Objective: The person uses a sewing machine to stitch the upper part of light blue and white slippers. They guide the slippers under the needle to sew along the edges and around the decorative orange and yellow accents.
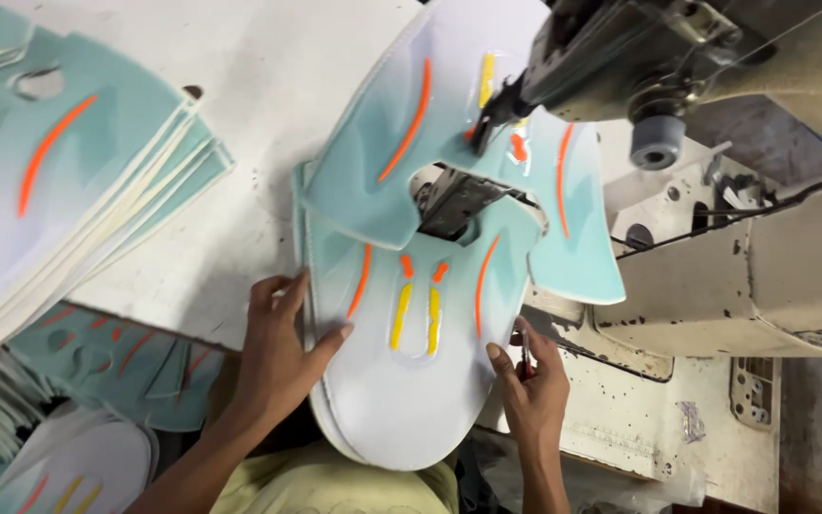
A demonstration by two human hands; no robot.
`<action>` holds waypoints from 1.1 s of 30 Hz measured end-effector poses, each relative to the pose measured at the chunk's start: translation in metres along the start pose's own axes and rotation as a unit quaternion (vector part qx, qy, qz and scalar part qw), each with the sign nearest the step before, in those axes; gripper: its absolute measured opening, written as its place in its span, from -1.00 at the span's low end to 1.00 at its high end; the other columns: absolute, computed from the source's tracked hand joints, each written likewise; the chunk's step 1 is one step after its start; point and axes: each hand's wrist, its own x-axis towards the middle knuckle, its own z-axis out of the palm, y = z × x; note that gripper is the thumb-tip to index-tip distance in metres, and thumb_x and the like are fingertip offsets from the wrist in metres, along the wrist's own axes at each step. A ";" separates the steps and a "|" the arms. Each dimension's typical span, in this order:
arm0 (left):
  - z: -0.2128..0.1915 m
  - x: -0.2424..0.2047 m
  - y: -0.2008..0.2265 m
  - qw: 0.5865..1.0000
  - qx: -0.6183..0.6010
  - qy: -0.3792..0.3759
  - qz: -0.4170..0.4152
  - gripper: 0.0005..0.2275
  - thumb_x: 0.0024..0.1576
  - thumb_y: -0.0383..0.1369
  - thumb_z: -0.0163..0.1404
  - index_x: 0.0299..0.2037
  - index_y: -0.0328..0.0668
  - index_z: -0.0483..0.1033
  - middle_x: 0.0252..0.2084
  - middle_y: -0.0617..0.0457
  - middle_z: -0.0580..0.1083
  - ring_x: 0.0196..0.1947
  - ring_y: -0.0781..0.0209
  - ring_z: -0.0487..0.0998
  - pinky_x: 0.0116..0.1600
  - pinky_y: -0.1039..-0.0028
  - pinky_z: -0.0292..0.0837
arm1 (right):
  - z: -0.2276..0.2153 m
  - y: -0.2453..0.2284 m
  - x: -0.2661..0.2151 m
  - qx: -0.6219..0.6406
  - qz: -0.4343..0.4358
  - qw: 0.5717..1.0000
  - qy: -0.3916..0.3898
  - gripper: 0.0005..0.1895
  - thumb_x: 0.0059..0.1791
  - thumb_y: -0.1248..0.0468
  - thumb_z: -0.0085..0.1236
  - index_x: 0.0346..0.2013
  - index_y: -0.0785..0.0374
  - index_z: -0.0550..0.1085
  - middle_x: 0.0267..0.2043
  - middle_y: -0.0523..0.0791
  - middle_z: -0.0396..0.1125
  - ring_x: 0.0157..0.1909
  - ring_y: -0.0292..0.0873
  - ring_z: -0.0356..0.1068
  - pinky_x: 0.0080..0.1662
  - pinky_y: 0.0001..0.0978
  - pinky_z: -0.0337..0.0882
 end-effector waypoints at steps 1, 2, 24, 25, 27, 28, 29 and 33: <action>-0.002 0.001 0.000 1.000 0.000 0.006 -0.001 -0.27 -0.13 -0.26 0.34 0.26 -0.35 0.34 0.16 -0.25 0.25 0.10 -0.17 0.35 0.09 0.16 0.40 | 0.000 0.000 -0.001 0.001 -0.005 1.000 -0.003 -0.36 -0.10 0.16 0.34 0.24 0.26 0.44 -0.13 -0.09 0.37 -0.28 -0.21 0.29 -0.31 -0.36 0.39; -0.003 0.003 0.001 1.000 0.008 0.014 -0.005 -0.30 -0.13 -0.27 0.33 0.24 -0.34 0.36 0.18 -0.24 0.25 0.13 -0.20 0.32 0.13 0.14 0.37 | 0.000 0.001 -0.001 -0.011 -0.047 0.999 0.007 -0.38 -0.10 0.18 0.36 0.22 0.30 0.45 -0.13 -0.10 0.37 -0.28 -0.25 0.32 -0.32 -0.40 0.40; -0.043 -0.009 0.026 0.877 -0.449 -0.107 -0.130 -0.05 -0.08 -0.36 0.24 0.52 0.12 -0.12 0.09 -0.08 0.44 -0.04 0.22 0.53 0.01 0.40 0.53 | -0.018 -0.028 -0.036 0.435 0.035 0.894 -0.100 -0.75 0.01 0.31 0.22 -0.14 0.47 0.48 -0.34 0.08 0.47 -0.41 -0.13 0.46 -0.34 -0.28 0.51; -0.052 -0.018 0.031 0.878 -0.448 -0.106 -0.131 -0.05 -0.08 -0.36 0.24 0.52 0.12 -0.12 0.09 -0.08 0.44 -0.04 0.22 0.53 0.01 0.40 0.53 | -0.015 -0.038 -0.046 0.435 0.037 0.894 -0.101 -0.75 0.01 0.31 0.22 -0.14 0.47 0.48 -0.34 0.08 0.47 -0.41 -0.13 0.46 -0.34 -0.28 0.51; -0.069 -0.035 0.043 0.937 -0.347 -0.026 0.035 -0.13 -0.04 -0.49 0.19 0.49 -0.07 -0.07 0.30 -0.22 0.37 0.19 0.09 0.43 0.18 0.33 0.42 | -0.011 -0.057 -0.063 0.213 0.024 0.975 -0.064 -0.75 -0.08 0.28 0.23 -0.16 0.37 0.54 -0.33 0.06 0.56 -0.35 -0.11 0.57 -0.20 -0.33 0.59; -0.073 -0.050 0.033 0.937 -0.347 -0.029 0.035 -0.13 -0.04 -0.49 0.19 0.49 -0.07 -0.07 0.30 -0.22 0.37 0.19 0.09 0.43 0.18 0.33 0.42 | -0.008 -0.038 -0.070 0.214 0.026 0.975 -0.062 -0.75 -0.08 0.28 0.23 -0.16 0.37 0.54 -0.33 0.06 0.56 -0.35 -0.11 0.57 -0.20 -0.33 0.59; -0.077 -0.065 0.025 0.963 -0.251 0.007 0.093 -0.36 -0.03 -0.50 0.20 0.31 -0.14 0.23 0.15 -0.17 0.48 0.07 0.11 0.54 0.11 0.39 0.47 | -0.005 -0.019 -0.076 0.190 -0.016 0.979 -0.067 -0.72 -0.13 0.31 0.30 -0.18 0.36 0.53 -0.34 0.05 0.55 -0.36 -0.10 0.57 -0.23 -0.30 0.59; -0.121 -0.102 0.060 0.966 -0.166 0.019 0.199 -0.72 -0.01 -0.52 0.12 -0.07 -0.18 0.67 -0.15 -0.07 0.65 -0.18 0.14 0.67 -0.05 0.47 0.60 | -0.008 0.031 -0.096 0.221 -0.070 0.973 -0.001 -0.66 -0.18 0.42 0.47 -0.18 0.48 0.56 -0.19 0.10 0.51 -0.20 -0.11 0.48 -0.13 -0.23 0.49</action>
